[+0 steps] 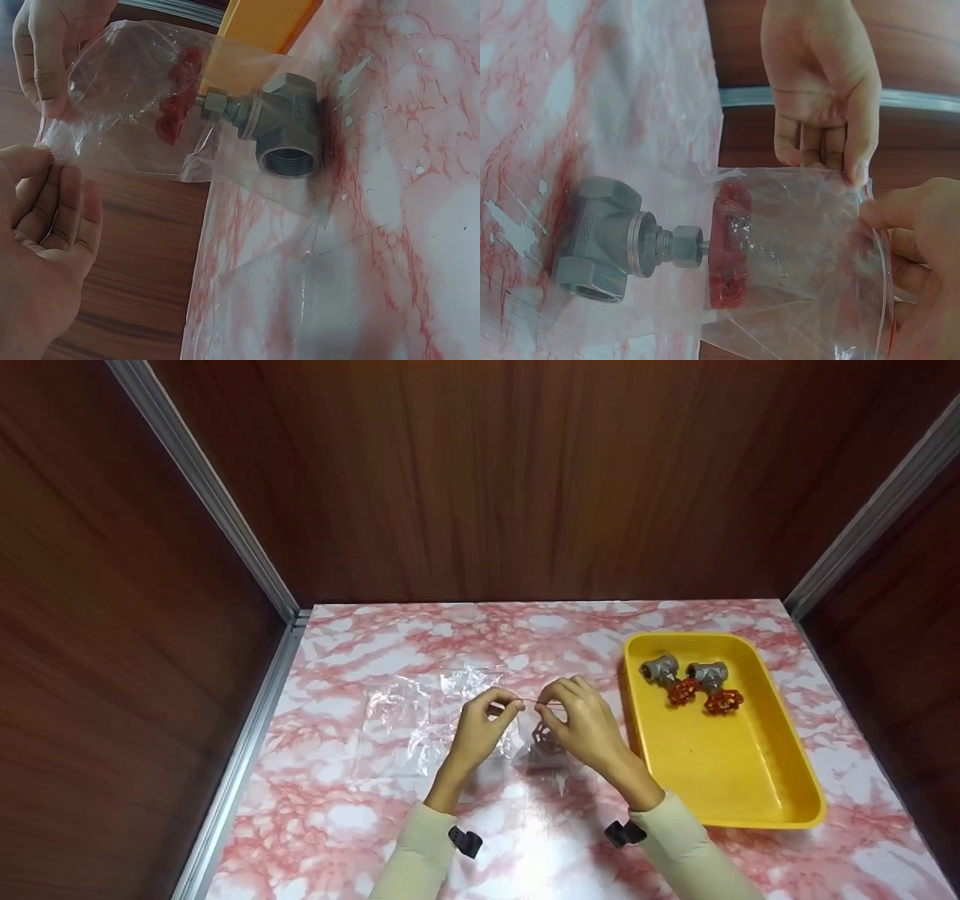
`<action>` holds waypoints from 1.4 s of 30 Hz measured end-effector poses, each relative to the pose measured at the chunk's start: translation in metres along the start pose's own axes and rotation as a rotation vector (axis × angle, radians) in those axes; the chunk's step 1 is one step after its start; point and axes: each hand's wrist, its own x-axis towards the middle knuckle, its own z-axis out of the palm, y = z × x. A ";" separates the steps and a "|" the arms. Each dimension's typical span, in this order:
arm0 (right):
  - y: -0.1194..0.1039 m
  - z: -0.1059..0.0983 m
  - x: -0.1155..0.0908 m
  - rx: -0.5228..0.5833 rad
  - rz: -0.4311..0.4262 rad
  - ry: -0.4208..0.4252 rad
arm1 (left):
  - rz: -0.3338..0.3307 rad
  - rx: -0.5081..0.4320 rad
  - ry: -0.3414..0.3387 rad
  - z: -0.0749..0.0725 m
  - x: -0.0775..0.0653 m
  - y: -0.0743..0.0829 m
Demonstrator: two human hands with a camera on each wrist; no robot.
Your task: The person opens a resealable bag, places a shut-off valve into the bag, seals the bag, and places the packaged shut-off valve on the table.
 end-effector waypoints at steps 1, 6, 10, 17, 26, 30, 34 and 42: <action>0.000 0.000 0.000 0.001 0.003 0.000 | 0.005 0.002 0.000 0.000 0.000 0.000; -0.001 0.001 -0.001 0.006 0.008 0.004 | 0.030 0.006 0.001 0.001 0.000 0.000; -0.002 0.001 -0.001 0.015 0.021 0.007 | 0.031 0.019 0.000 0.000 -0.001 0.001; -0.005 0.002 0.002 0.006 0.043 -0.039 | 0.042 0.030 -0.006 0.000 -0.001 0.000; -0.007 0.003 0.005 -0.010 0.069 -0.064 | 0.081 0.033 -0.027 -0.001 -0.002 0.000; -0.008 0.004 0.006 -0.005 0.056 -0.072 | 0.084 0.038 -0.028 -0.001 -0.002 -0.001; -0.008 0.006 0.007 -0.001 0.034 -0.059 | 0.075 0.027 -0.020 0.000 -0.002 -0.001; -0.008 0.009 0.008 0.014 0.053 -0.038 | 0.086 0.021 -0.014 0.001 -0.001 -0.001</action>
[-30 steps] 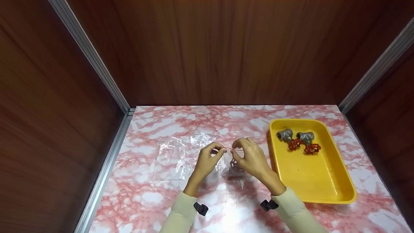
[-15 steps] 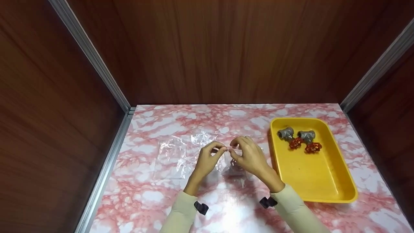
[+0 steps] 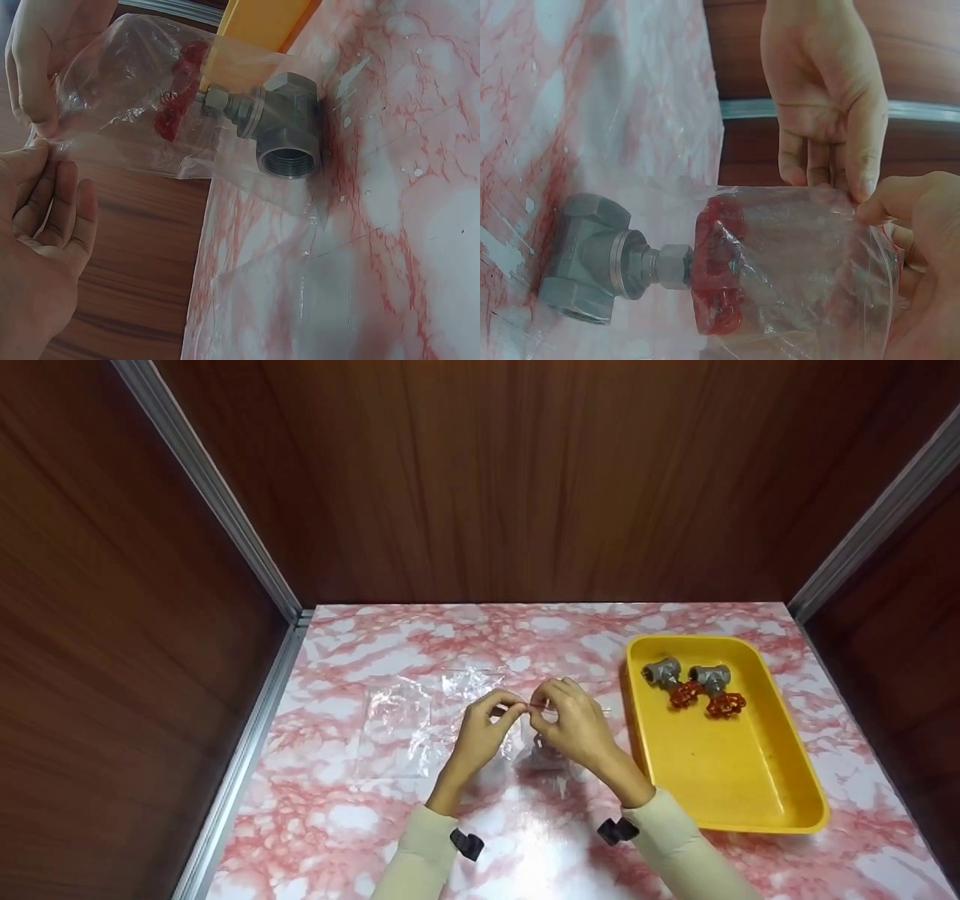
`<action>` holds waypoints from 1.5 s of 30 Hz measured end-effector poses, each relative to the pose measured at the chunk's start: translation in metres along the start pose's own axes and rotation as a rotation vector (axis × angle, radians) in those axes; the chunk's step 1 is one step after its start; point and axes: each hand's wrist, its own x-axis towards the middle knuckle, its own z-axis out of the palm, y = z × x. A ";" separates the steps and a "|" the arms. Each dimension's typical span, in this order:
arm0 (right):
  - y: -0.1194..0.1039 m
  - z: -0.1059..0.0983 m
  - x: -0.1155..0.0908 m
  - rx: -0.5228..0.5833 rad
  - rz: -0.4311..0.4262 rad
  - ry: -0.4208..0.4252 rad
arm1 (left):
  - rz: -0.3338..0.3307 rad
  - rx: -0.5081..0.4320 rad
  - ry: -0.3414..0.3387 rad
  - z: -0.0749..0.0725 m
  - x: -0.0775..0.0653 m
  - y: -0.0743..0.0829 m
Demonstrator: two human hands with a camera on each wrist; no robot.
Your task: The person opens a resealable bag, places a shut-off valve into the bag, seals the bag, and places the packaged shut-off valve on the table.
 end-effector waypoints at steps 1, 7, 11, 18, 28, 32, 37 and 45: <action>0.000 0.000 0.000 0.000 0.003 0.000 | -0.004 0.000 -0.003 0.000 0.000 0.000; -0.001 0.001 -0.001 -0.003 -0.008 0.008 | -0.022 -0.005 -0.017 -0.001 0.000 0.001; -0.001 -0.001 -0.001 0.004 0.002 -0.002 | -0.033 -0.010 -0.028 -0.002 -0.001 0.002; 0.000 -0.004 -0.002 0.004 0.042 -0.023 | -0.033 -0.012 -0.028 -0.002 -0.001 0.001; 0.000 -0.004 -0.003 0.023 0.051 -0.028 | -0.028 -0.012 -0.005 -0.001 -0.001 0.001; 0.001 -0.003 -0.004 0.028 0.047 -0.030 | -0.029 -0.016 -0.010 -0.001 -0.001 0.001; 0.003 -0.004 -0.004 0.025 0.029 -0.025 | -0.022 -0.005 -0.008 -0.002 -0.001 0.000; 0.010 -0.008 -0.006 0.011 0.002 -0.004 | -0.050 -0.028 -0.005 -0.002 -0.002 0.002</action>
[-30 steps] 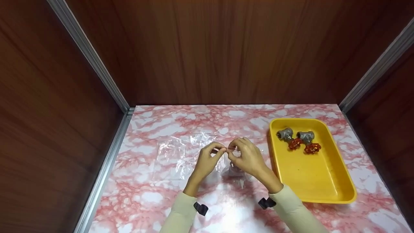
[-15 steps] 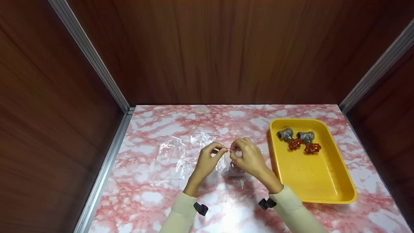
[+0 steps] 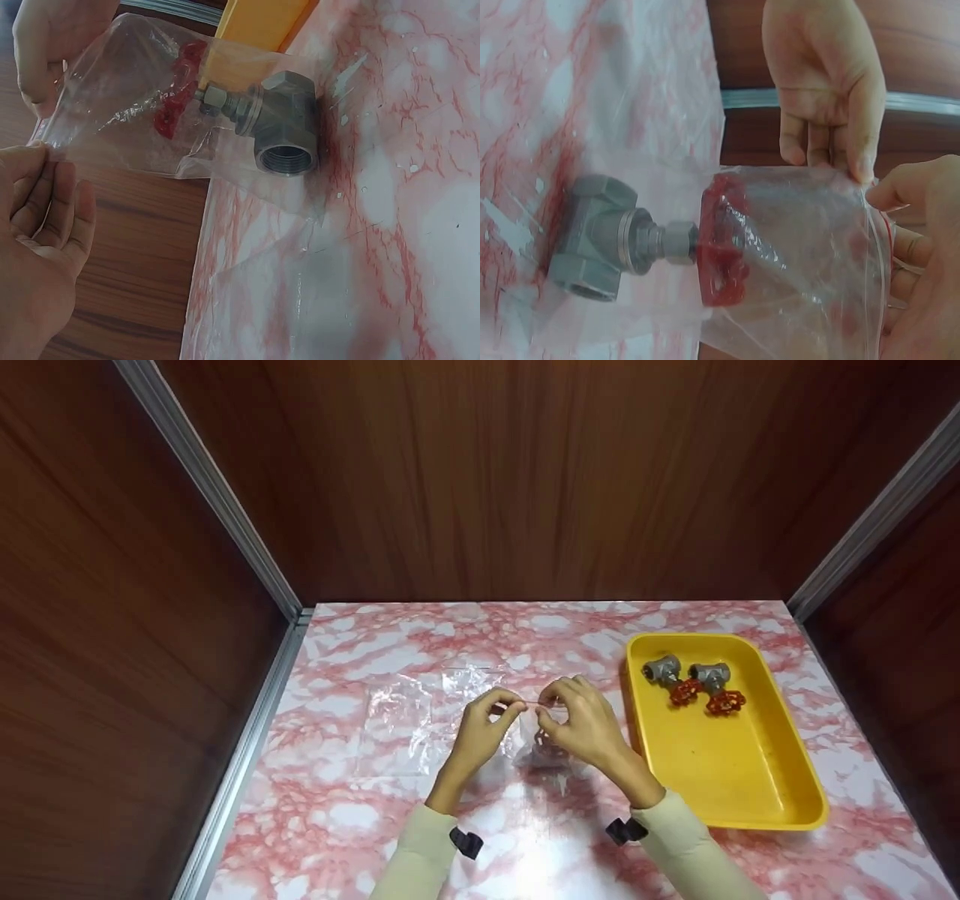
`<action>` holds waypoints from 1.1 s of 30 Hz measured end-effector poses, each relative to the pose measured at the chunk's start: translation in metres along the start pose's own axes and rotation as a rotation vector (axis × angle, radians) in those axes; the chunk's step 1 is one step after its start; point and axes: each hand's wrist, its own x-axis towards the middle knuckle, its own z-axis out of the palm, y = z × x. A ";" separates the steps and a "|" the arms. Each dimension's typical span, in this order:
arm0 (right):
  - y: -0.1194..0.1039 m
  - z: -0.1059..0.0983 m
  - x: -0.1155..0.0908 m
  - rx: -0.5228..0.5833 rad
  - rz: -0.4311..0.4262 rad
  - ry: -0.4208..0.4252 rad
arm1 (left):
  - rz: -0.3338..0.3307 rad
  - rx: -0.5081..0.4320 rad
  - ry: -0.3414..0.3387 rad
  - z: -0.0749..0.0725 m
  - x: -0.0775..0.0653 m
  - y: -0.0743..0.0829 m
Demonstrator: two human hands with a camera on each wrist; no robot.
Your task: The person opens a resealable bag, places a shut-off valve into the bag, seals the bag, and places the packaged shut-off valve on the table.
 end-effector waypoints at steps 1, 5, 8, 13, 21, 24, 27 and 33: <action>0.001 -0.001 0.000 -0.005 -0.003 0.001 | 0.001 -0.003 0.002 0.000 0.000 0.000; 0.005 -0.002 -0.001 -0.013 -0.009 0.000 | 0.005 -0.004 0.001 0.000 0.000 -0.001; 0.006 -0.002 -0.001 -0.006 -0.009 -0.001 | 0.007 -0.003 0.000 0.000 0.000 -0.002; 0.006 0.000 -0.002 -0.004 -0.022 0.020 | 0.010 0.002 -0.002 0.000 -0.001 -0.002; 0.006 0.000 -0.004 0.006 -0.035 0.045 | 0.001 0.007 -0.003 0.000 -0.001 -0.003; 0.008 -0.002 -0.005 0.008 -0.017 0.031 | -0.004 -0.002 -0.016 0.000 -0.002 -0.003; 0.010 -0.005 -0.007 0.002 0.006 0.025 | -0.002 -0.002 -0.012 -0.001 -0.002 -0.003; 0.013 -0.007 -0.010 0.019 0.035 0.038 | 0.003 0.010 0.008 -0.001 -0.002 -0.002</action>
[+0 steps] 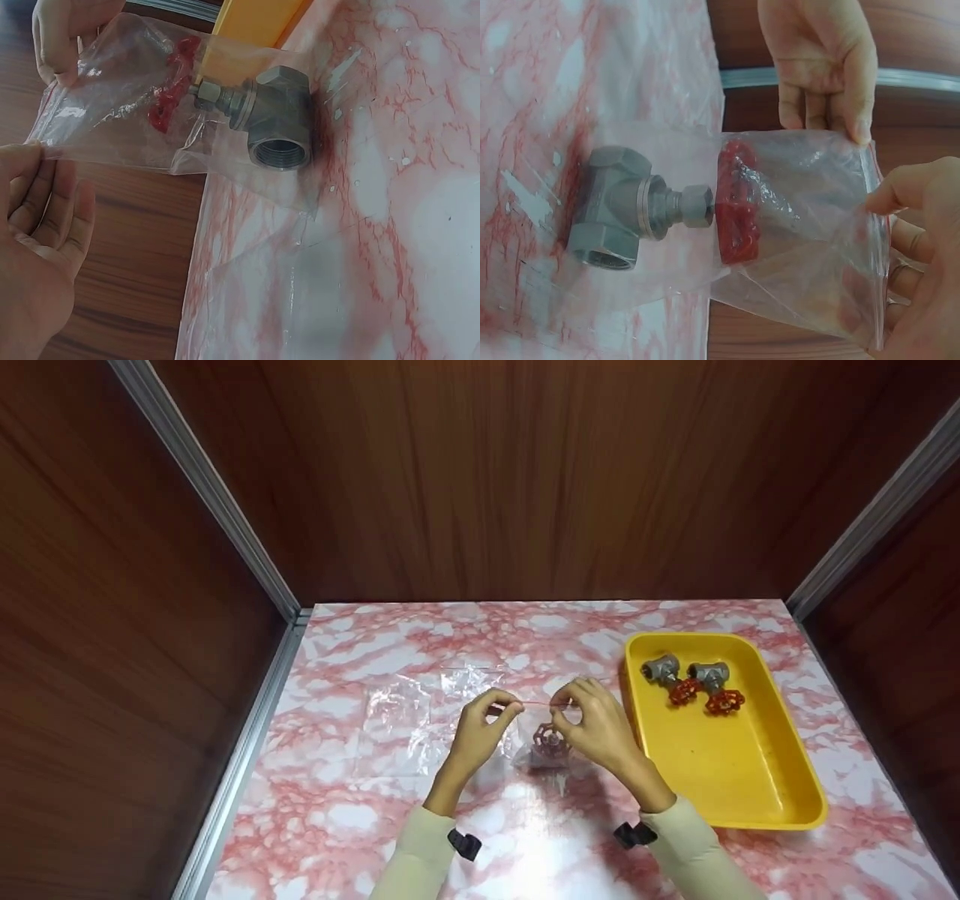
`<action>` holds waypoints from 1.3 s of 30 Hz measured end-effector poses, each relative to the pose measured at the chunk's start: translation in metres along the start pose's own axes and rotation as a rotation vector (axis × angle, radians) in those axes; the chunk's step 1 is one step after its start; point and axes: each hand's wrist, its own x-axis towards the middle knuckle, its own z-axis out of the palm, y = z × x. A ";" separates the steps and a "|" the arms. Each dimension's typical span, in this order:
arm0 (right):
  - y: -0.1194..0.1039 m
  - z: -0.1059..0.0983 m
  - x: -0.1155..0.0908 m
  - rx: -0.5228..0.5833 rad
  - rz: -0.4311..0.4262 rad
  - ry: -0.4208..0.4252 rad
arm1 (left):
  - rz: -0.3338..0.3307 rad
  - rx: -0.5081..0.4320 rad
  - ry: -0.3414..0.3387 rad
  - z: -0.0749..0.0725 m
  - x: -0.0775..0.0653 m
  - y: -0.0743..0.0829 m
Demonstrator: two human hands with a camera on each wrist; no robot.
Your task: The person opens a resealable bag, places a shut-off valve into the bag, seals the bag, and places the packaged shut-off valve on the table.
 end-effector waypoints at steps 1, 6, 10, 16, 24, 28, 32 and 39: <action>0.000 0.000 0.000 0.002 -0.003 0.004 | -0.001 -0.001 0.001 0.000 0.000 0.000; 0.001 0.003 -0.001 -0.011 -0.021 0.020 | 0.004 0.000 0.016 0.002 -0.001 -0.001; 0.001 0.004 -0.002 -0.013 -0.019 0.017 | 0.017 0.004 0.019 0.003 -0.001 -0.001; 0.005 0.001 -0.002 0.000 0.006 -0.001 | 0.020 0.004 0.015 0.002 -0.001 -0.002; 0.007 -0.005 -0.003 0.014 0.068 -0.011 | -0.005 0.004 -0.023 -0.001 -0.002 -0.001; 0.007 -0.004 -0.003 0.022 0.061 -0.010 | -0.002 0.000 -0.016 0.000 -0.001 -0.001; 0.007 -0.004 -0.003 0.026 0.051 -0.024 | 0.008 -0.004 0.000 0.002 0.000 -0.001; 0.010 -0.006 -0.003 0.030 0.064 -0.032 | 0.009 0.000 0.017 0.002 0.001 -0.001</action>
